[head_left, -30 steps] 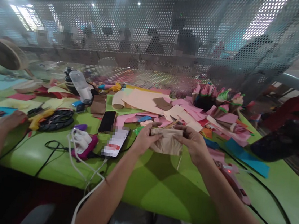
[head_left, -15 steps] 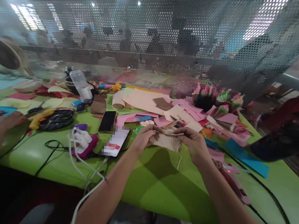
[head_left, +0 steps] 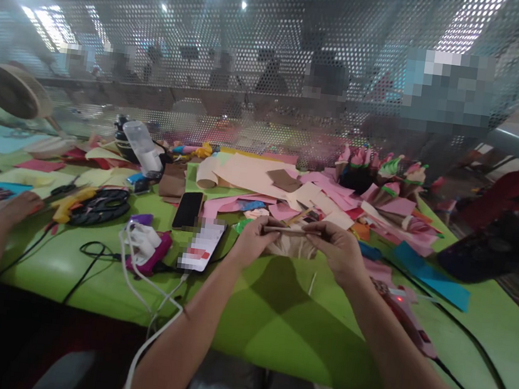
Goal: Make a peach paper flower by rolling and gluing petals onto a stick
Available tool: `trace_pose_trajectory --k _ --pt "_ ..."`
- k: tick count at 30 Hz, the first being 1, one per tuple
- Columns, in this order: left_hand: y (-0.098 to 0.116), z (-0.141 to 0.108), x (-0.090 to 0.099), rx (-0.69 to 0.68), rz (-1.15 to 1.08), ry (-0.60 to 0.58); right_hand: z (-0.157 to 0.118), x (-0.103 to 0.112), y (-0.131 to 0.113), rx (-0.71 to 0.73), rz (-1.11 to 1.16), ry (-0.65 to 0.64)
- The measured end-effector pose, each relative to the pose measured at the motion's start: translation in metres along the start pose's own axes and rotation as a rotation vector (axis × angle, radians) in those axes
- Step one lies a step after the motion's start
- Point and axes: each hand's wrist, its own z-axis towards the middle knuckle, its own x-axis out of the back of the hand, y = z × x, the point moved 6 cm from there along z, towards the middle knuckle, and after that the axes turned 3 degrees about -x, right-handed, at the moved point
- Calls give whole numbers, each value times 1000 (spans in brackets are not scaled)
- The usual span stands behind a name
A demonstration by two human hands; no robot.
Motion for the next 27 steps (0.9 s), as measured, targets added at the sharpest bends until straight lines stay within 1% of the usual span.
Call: trace_pose_trajectory --k 3,5,8,10,13,17,21,24,27 --pt "-1 1 1 4 33 33 -2 -1 -3 -4 -8 9" --pt "-2 1 2 38 10 51 -3 -2 -5 7 -4 8" --pt "-4 -2 2 118 -62 45 -2 -1 -6 25 -6 19" --pt "-4 -4 1 149 -118 20 -1 -1 -5 15 -19 12" --pt "0 -5 2 127 -129 -7 -2 -1 -6 2 -28 -20" --pt "4 -3 2 72 -39 26 -2 -4 -5 -16 24 -41" --pt "5 -1 0 13 -75 36 1 -4 0 -41 34 -30" --pt "3 -1 0 42 -52 32 2 -2 1 -37 -4 -23" --pt "0 -2 -1 104 -61 18 1 0 -2 5 -34 -1"
